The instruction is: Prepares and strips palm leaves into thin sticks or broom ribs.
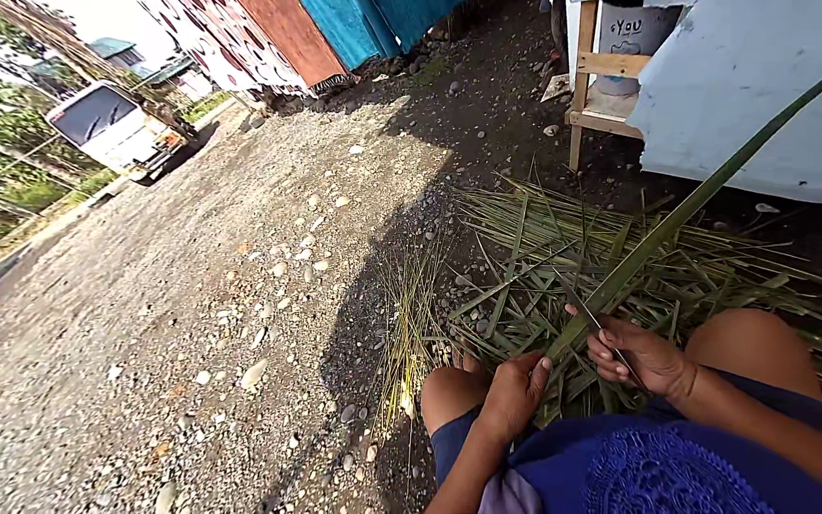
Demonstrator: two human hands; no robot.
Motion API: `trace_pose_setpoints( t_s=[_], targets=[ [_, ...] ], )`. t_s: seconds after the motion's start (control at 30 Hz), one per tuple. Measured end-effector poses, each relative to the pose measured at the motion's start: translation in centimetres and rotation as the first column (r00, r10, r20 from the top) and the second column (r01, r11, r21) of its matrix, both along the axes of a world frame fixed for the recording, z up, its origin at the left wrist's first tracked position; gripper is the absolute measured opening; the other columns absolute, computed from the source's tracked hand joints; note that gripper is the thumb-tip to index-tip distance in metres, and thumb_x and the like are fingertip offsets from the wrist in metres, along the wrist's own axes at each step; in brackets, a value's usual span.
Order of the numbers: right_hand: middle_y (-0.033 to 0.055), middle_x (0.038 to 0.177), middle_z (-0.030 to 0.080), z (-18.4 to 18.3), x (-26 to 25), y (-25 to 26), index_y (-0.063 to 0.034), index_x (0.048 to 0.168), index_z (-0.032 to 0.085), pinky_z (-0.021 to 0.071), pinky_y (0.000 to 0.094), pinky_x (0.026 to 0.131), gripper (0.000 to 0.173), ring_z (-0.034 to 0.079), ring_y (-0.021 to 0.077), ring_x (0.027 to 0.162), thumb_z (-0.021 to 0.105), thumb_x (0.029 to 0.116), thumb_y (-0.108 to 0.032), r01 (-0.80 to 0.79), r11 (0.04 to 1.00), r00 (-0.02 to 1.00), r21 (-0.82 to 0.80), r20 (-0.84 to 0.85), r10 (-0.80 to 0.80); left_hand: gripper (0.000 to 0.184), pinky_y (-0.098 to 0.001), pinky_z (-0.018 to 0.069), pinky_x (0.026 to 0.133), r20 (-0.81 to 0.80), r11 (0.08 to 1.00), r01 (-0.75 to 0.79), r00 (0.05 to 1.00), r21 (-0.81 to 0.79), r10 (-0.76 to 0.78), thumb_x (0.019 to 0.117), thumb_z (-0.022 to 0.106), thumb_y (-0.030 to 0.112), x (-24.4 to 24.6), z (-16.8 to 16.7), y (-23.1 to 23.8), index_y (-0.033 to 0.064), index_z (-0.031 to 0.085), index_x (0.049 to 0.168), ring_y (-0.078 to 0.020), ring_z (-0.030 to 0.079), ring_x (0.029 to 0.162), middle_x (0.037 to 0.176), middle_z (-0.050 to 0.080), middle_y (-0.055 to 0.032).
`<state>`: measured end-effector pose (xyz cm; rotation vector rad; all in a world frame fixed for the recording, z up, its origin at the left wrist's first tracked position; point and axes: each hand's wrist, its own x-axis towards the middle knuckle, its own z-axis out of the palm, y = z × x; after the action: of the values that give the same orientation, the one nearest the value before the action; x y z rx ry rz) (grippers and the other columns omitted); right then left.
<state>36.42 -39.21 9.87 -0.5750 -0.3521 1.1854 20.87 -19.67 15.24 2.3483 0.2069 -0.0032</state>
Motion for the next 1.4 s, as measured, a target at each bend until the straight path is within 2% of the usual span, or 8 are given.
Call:
trace_pose_setpoints(
  t_s=[0.1,0.3,0.5,0.73,0.93,1.07,1.27,1.4],
  targets=[
    [-0.0051,0.066,0.056,0.5,-0.2,0.0,-0.0172,0.142,0.05,0.0481,0.0197,0.047,0.069,0.053,0.0046,0.048,0.084,0.0831,-0.032,0.041,0.998,0.999,-0.037,-0.004,-0.042,0.042,-0.0473,0.0518,0.103,-0.03,0.997,0.023,0.999,0.072,-0.021,0.1079,0.048,0.026,0.0,0.4,-0.6,-0.0028,0.064,0.133,-0.0303,0.069,0.113,0.12,0.071,-0.0205],
    [-0.0051,0.066,0.055,1.7,-0.6,0.0,-0.0172,0.146,0.046,0.0459,0.0196,0.046,0.071,0.05,0.0045,0.047,0.079,0.0833,-0.023,0.065,0.988,0.994,-0.137,0.091,-0.053,0.043,-0.0453,0.0564,0.094,0.022,0.996,0.027,0.999,0.084,-0.029,0.1073,0.042,0.023,-0.3,0.3,-0.8,-0.0038,0.066,0.13,-0.0275,0.073,0.1,0.11,0.074,-0.0187],
    [-0.0034,0.071,0.057,2.2,-1.2,0.4,-0.0142,0.153,0.037,0.0453,0.0185,0.045,0.074,0.05,0.004,0.048,0.071,0.0864,-0.015,0.09,0.969,0.985,-0.229,0.162,-0.054,0.046,-0.0501,0.0532,0.1,-0.07,0.988,-0.033,0.997,0.15,0.044,0.1037,0.054,0.029,-0.4,0.6,-1.4,-0.0023,0.062,0.137,-0.0337,0.07,0.11,0.12,0.07,-0.0223],
    [-0.0022,0.079,0.061,2.3,-1.2,0.3,-0.0135,0.158,0.03,0.0455,0.0176,0.046,0.084,0.05,0.0034,0.049,0.072,0.0855,-0.014,0.091,0.971,0.977,-0.219,0.21,-0.044,0.052,-0.0467,0.0535,0.101,0.007,1.0,-0.023,1.0,-0.004,0.023,0.1018,0.059,0.036,-0.5,-0.6,-1.2,-0.0042,0.063,0.135,-0.0295,0.07,0.111,0.119,0.071,-0.0219],
    [-0.0022,0.081,0.062,2.4,-1.1,0.2,-0.0141,0.158,0.028,0.0459,0.0176,0.046,0.086,0.051,0.0033,0.05,0.074,0.0853,-0.016,0.088,0.97,0.974,-0.226,0.222,-0.037,0.045,-0.0441,0.0525,0.102,0.047,0.998,-0.019,0.999,-0.053,0.021,0.1039,0.051,0.027,-0.4,-1.0,-1.4,-0.0059,0.065,0.131,-0.028,0.07,0.112,0.117,0.072,-0.0219],
    [-0.0021,0.082,0.063,2.5,-1.2,0.3,-0.0141,0.159,0.027,0.0457,0.0175,0.047,0.088,0.051,0.003,0.05,0.074,0.085,-0.017,0.088,0.969,0.971,-0.229,0.235,-0.032,0.042,-0.0366,0.0547,0.099,-0.034,0.97,-0.086,0.996,-0.229,0.08,0.1013,0.06,0.025,-0.2,-0.9,-1.2,-0.0024,0.065,0.132,-0.0174,0.07,0.108,0.12,0.071,-0.0165],
    [-0.0027,0.084,0.063,2.9,-1.3,0.4,-0.0144,0.16,0.024,0.0449,0.0172,0.047,0.09,0.049,0.0025,0.05,0.074,0.085,-0.017,0.085,0.96,0.96,-0.265,0.281,-0.007,0.031,-0.0282,0.0565,0.085,-0.087,0.909,-0.187,0.982,-0.371,0.166,0.0993,0.06,0.016,0.2,-1.2,-1.0,0.0005,0.07,0.123,-0.0055,0.069,0.089,0.105,0.074,-0.0068],
    [-0.0042,0.081,0.062,2.9,-1.4,0.5,-0.0164,0.156,0.03,0.0446,0.0168,0.047,0.085,0.05,0.002,0.05,0.075,0.0841,-0.018,0.072,0.962,0.957,-0.263,0.291,0.008,0.028,-0.0206,0.0499,0.065,-0.128,0.851,-0.207,0.978,-0.483,0.166,0.1049,0.055,0.022,0.4,-1.0,-0.8,0.0015,0.072,0.113,0.0003,0.057,0.067,0.084,0.067,0.0025]
  ],
)
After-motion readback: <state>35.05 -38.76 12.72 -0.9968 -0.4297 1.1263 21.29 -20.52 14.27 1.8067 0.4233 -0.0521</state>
